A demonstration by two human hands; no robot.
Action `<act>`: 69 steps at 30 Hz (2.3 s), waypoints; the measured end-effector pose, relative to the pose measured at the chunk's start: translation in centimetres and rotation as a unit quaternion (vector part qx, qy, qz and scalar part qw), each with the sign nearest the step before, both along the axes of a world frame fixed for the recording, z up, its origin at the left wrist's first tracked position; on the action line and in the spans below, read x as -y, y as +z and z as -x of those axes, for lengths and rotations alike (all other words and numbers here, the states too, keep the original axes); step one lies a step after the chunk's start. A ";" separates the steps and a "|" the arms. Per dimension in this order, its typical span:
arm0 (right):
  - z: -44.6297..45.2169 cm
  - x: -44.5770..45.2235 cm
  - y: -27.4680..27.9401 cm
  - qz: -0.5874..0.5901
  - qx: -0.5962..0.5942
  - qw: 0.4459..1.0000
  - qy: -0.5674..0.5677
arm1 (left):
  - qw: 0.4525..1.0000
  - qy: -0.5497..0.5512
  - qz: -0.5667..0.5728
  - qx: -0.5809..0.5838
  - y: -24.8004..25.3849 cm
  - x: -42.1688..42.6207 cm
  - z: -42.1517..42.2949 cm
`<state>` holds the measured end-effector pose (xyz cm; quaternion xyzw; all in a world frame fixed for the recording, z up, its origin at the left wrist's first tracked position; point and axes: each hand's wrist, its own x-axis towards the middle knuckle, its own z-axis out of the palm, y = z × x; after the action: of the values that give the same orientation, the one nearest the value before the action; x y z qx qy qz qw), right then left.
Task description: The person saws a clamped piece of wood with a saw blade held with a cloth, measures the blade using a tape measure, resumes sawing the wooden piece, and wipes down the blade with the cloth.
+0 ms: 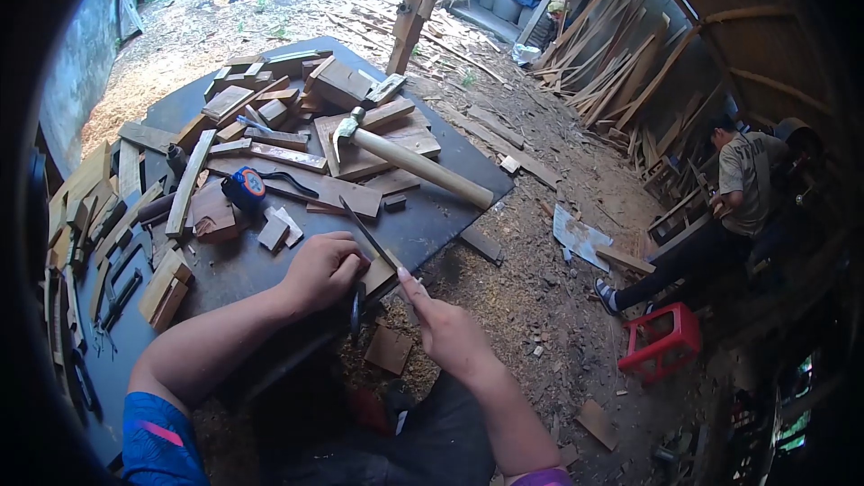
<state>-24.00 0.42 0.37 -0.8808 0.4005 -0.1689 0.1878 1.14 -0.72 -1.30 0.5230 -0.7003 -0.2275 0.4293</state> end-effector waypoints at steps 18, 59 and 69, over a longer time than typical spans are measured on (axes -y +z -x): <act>3.0 -3.0 0.4 0.019 0.019 1.000 -0.013 | 1.000 0.022 -0.006 0.008 -0.3 0.5 0.2; 2.5 -1.7 0.0 0.032 -0.007 0.999 0.005 | 0.999 0.030 0.006 0.021 -0.3 0.7 0.5; 3.5 -4.0 0.9 -0.011 -0.044 0.998 -0.032 | 1.000 0.008 0.005 -0.011 -0.5 0.4 0.1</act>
<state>-27.49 4.44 1.28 -0.8721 0.4380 -0.1317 0.1739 1.00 -1.11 -1.76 0.5244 -0.6924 -0.2259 0.4411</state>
